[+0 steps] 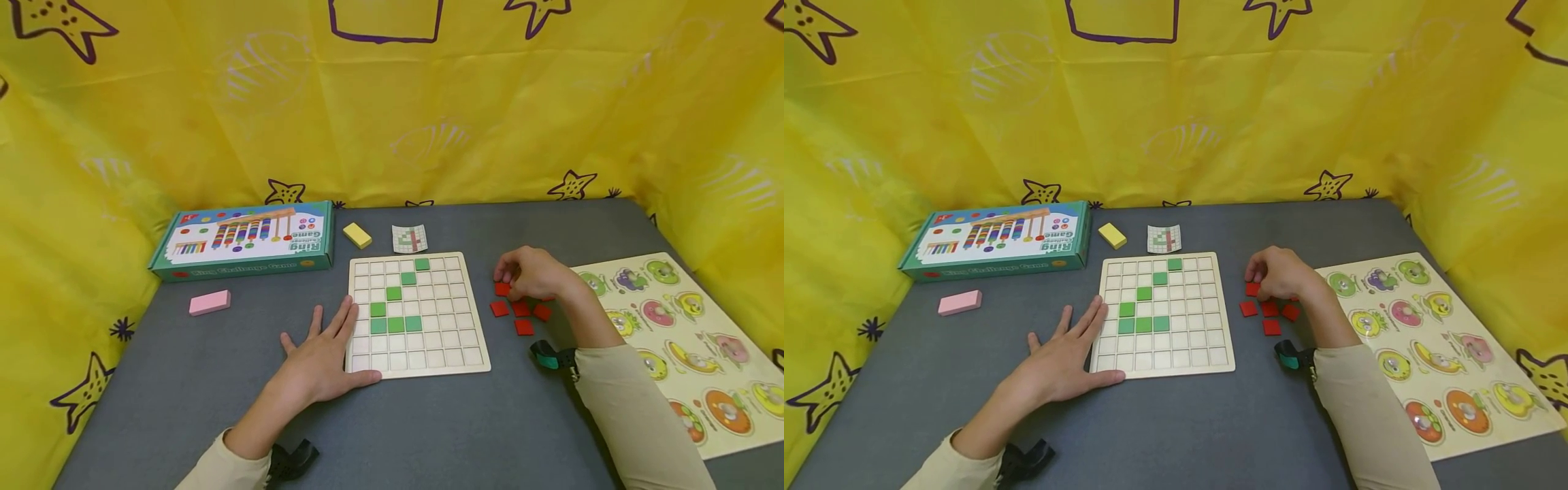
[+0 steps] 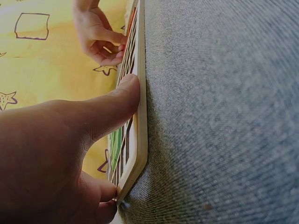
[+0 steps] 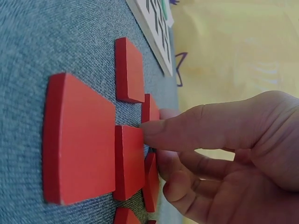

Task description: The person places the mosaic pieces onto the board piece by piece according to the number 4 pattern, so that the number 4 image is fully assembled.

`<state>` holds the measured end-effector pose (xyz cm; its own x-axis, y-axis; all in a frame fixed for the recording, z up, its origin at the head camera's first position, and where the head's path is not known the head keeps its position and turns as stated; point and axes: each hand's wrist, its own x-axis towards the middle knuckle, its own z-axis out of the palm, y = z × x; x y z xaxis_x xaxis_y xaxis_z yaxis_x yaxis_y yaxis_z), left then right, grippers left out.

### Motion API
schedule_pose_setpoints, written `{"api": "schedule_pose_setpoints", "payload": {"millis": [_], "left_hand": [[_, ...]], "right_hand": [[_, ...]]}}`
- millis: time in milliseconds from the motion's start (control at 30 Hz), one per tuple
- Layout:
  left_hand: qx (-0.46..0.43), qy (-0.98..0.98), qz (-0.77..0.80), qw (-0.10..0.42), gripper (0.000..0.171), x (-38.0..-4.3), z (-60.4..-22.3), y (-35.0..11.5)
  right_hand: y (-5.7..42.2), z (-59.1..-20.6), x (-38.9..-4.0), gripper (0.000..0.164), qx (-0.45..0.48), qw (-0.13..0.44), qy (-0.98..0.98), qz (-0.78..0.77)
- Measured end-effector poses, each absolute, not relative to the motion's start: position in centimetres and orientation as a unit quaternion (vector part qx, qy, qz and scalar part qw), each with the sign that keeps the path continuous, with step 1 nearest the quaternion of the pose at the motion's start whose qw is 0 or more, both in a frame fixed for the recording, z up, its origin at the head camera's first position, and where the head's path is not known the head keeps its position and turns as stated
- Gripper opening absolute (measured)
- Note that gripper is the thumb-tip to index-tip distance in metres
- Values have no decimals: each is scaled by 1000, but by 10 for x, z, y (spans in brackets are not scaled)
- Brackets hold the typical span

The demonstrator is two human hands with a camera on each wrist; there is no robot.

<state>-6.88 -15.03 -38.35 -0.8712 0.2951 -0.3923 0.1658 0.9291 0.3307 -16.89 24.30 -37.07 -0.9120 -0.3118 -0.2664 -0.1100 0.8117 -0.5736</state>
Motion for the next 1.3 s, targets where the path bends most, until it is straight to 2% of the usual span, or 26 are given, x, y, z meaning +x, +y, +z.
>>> {"api": "schedule_pose_setpoints", "payload": {"millis": [1300], "left_hand": [[118,956,145,225,119,-69,-384,-149]], "right_hand": [[231,-371,-168,25,-108,113,932,-328]]}}
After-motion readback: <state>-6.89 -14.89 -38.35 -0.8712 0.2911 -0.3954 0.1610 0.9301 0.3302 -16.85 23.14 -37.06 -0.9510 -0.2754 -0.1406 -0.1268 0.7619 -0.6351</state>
